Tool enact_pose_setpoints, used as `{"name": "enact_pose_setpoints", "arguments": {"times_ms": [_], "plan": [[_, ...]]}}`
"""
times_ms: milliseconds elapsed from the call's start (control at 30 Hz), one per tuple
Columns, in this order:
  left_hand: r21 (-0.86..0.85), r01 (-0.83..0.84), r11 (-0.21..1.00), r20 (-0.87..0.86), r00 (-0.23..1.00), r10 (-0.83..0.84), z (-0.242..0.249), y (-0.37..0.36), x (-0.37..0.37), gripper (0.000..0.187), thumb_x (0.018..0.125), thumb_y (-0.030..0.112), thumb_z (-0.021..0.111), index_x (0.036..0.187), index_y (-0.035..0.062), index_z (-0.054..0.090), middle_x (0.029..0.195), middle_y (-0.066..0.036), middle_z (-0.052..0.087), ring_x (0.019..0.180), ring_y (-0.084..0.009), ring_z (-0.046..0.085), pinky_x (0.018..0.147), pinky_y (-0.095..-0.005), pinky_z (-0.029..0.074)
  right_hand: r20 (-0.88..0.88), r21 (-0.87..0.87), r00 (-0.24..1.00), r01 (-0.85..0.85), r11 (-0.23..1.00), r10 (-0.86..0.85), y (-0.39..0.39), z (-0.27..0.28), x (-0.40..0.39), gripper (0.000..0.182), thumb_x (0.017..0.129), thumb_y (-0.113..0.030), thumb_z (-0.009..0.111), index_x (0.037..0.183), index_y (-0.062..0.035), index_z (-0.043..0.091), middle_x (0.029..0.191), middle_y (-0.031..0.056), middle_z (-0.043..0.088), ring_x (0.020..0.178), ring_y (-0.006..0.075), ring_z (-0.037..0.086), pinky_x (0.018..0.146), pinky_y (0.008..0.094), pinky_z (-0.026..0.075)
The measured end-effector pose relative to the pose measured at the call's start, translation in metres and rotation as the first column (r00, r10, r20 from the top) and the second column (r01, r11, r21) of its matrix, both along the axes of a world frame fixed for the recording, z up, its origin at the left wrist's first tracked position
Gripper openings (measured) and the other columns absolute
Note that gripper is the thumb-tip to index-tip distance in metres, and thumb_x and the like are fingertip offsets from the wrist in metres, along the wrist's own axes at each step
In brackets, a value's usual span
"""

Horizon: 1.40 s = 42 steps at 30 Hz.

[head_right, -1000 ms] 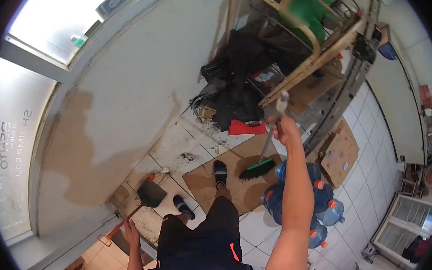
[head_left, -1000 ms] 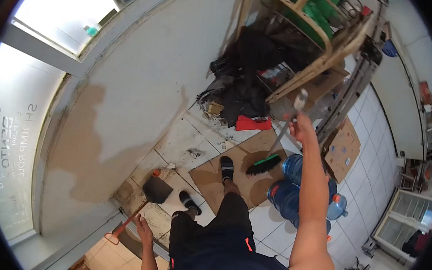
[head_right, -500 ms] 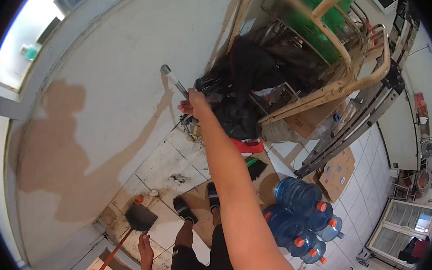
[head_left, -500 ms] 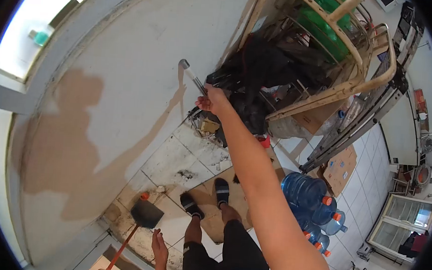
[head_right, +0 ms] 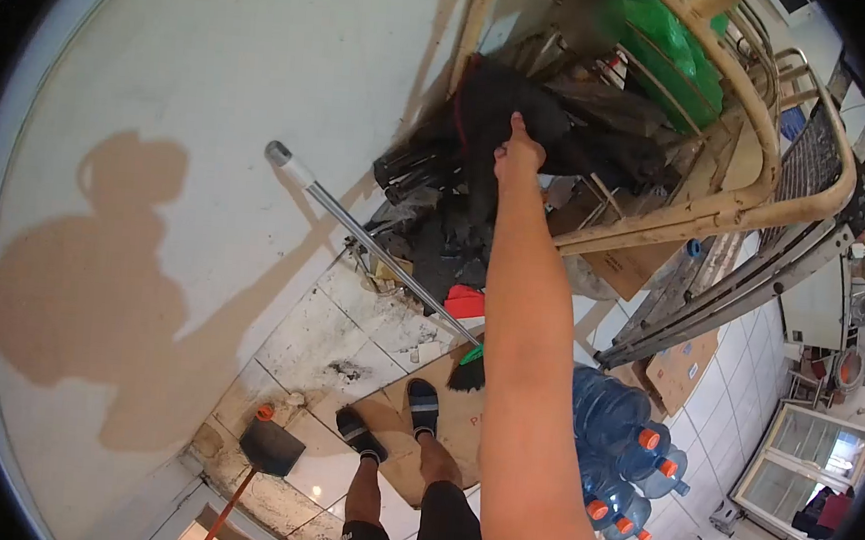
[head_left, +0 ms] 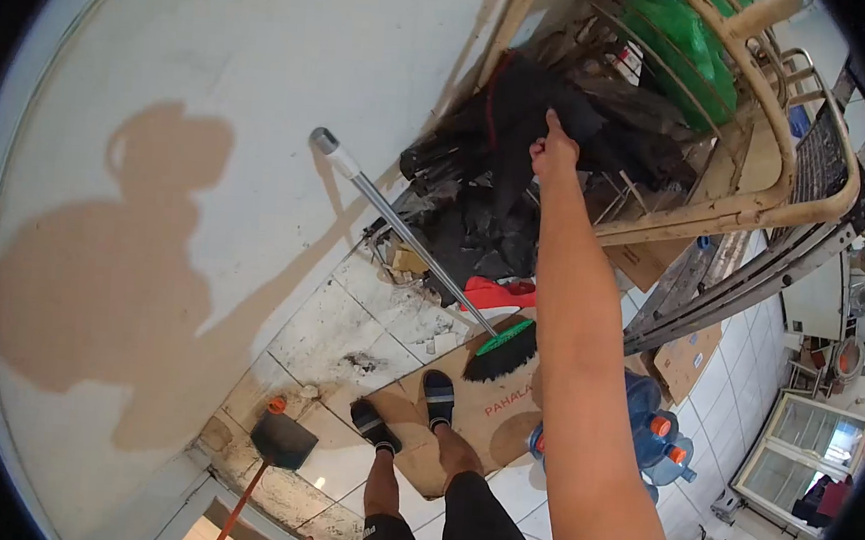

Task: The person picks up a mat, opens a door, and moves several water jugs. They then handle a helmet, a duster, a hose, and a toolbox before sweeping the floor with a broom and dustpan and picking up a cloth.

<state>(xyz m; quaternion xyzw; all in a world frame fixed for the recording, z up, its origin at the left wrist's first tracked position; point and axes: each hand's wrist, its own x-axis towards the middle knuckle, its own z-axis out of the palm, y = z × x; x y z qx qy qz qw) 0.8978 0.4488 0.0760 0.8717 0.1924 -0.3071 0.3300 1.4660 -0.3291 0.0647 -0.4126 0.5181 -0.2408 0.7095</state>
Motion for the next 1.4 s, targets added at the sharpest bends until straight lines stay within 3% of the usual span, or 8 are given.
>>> {"name": "enact_pose_setpoints", "arguments": {"times_ms": [133, 167, 433, 500, 1033, 1233, 1333, 1400], "plan": [[-0.157, -0.698, 0.698, -0.406, 0.690, 0.599, 0.021, -0.022, 0.054, 0.048, 0.095, 0.028, 0.037, 0.136, 0.0056, 0.028, 0.135, -0.012, 0.036, 0.121, -0.0265, 0.037, 0.092, -0.0342, 0.040, -0.019, -0.178, 0.997, 0.072, 0.981, -0.077, 0.028, 0.024, -0.016, 0.032, 0.081, -0.021, 0.062, 0.070, 0.0058, 0.048, 0.050, 0.0086, 0.047, 0.037, 0.0199, 0.045, 0.035, 0.0327, 0.032], [-0.219, -0.167, 0.961, -0.222, 0.968, 0.117, 0.021, -0.029, 0.061, 0.048, 0.095, 0.033, 0.039, 0.133, 0.0056, 0.034, 0.134, -0.012, 0.036, 0.120, -0.0283, 0.038, 0.094, -0.0399, 0.040, 0.015, -0.179, 0.999, 0.053, 0.982, -0.051, 0.035, 0.036, -0.031, 0.030, 0.081, -0.019, 0.061, 0.067, 0.0046, 0.048, 0.049, 0.0079, 0.046, 0.036, 0.0196, 0.045, 0.034, 0.0325, 0.032], [-0.071, -0.348, 0.935, -0.315, 0.897, 0.310, 0.056, -0.161, 0.195, 0.050, 0.093, 0.042, 0.037, 0.120, 0.0003, 0.045, 0.114, -0.018, 0.049, 0.108, -0.0291, 0.048, 0.087, -0.0409, 0.042, -0.155, -0.344, 0.978, -0.188, 0.920, 0.141, 0.070, 0.063, -0.194, 0.033, 0.080, -0.020, 0.064, 0.099, 0.0049, 0.053, 0.072, 0.0078, 0.057, 0.050, 0.0164, 0.053, 0.045, 0.0274, 0.041], [-0.138, -0.303, 0.943, -0.273, 0.927, 0.258, 0.063, -0.182, 0.206, 0.050, 0.093, 0.041, 0.036, 0.119, 0.0000, 0.045, 0.112, -0.017, 0.050, 0.106, -0.0279, 0.048, 0.086, -0.0403, 0.043, -0.149, -0.822, 0.986, -0.164, 0.546, 0.072, 0.064, 0.040, -0.229, 0.035, 0.081, -0.017, 0.061, 0.104, 0.0073, 0.053, 0.081, 0.0097, 0.061, 0.071, 0.0197, 0.059, 0.066, 0.0281, 0.046], [-0.772, 0.288, 0.567, 0.177, 0.953, -0.244, 0.119, -0.456, 0.314, 0.062, 0.089, 0.020, 0.054, 0.136, -0.0005, 0.020, 0.135, -0.018, 0.033, 0.121, -0.0233, 0.038, 0.096, -0.0353, 0.038, -0.245, -0.613, 0.912, -0.409, 0.676, 0.329, 0.165, 0.146, -0.355, 0.037, 0.067, -0.015, 0.068, 0.095, 0.0069, 0.059, 0.100, 0.0237, 0.056, 0.101, 0.0352, 0.053, 0.087, 0.0375, 0.041], [-0.758, 0.173, 0.629, -0.043, 0.949, -0.312, 0.095, -0.540, 0.332, 0.062, 0.077, 0.005, 0.062, 0.130, -0.0002, 0.030, 0.121, -0.018, 0.048, 0.104, -0.0230, 0.052, 0.084, -0.0339, 0.046, -0.577, -0.619, 0.583, -0.769, 0.159, 0.573, 0.193, 0.117, -0.387, 0.039, 0.067, -0.018, 0.069, 0.095, 0.0078, 0.059, 0.106, 0.0258, 0.053, 0.109, 0.0422, 0.044, 0.094, 0.0449, 0.037], [-0.812, -0.086, 0.578, -0.220, 0.961, -0.166, 0.078, -0.535, 0.334, 0.054, 0.071, -0.002, 0.061, 0.121, -0.0015, 0.041, 0.111, -0.016, 0.055, 0.094, -0.0228, 0.057, 0.079, -0.0336, 0.049, -0.427, -0.692, 0.665, -0.677, 0.252, 0.613, 0.183, 0.127, -0.387, 0.031, 0.073, -0.016, 0.067, 0.095, 0.0047, 0.060, 0.109, 0.0223, 0.055, 0.106, 0.0350, 0.051, 0.089, 0.0404, 0.042], [-0.823, -0.164, 0.544, -0.210, 0.977, -0.023, 0.084, -0.520, 0.339, 0.049, 0.069, -0.006, 0.058, 0.116, -0.0026, 0.045, 0.105, -0.014, 0.058, 0.088, -0.0229, 0.059, 0.078, -0.0342, 0.050, -0.067, -0.510, 0.837, -0.496, 0.703, 0.543, 0.181, 0.116, -0.396, 0.025, 0.077, -0.013, 0.064, 0.096, 0.0027, 0.060, 0.111, 0.0195, 0.056, 0.101, 0.0282, 0.055, 0.084, 0.0360, 0.045]]}}
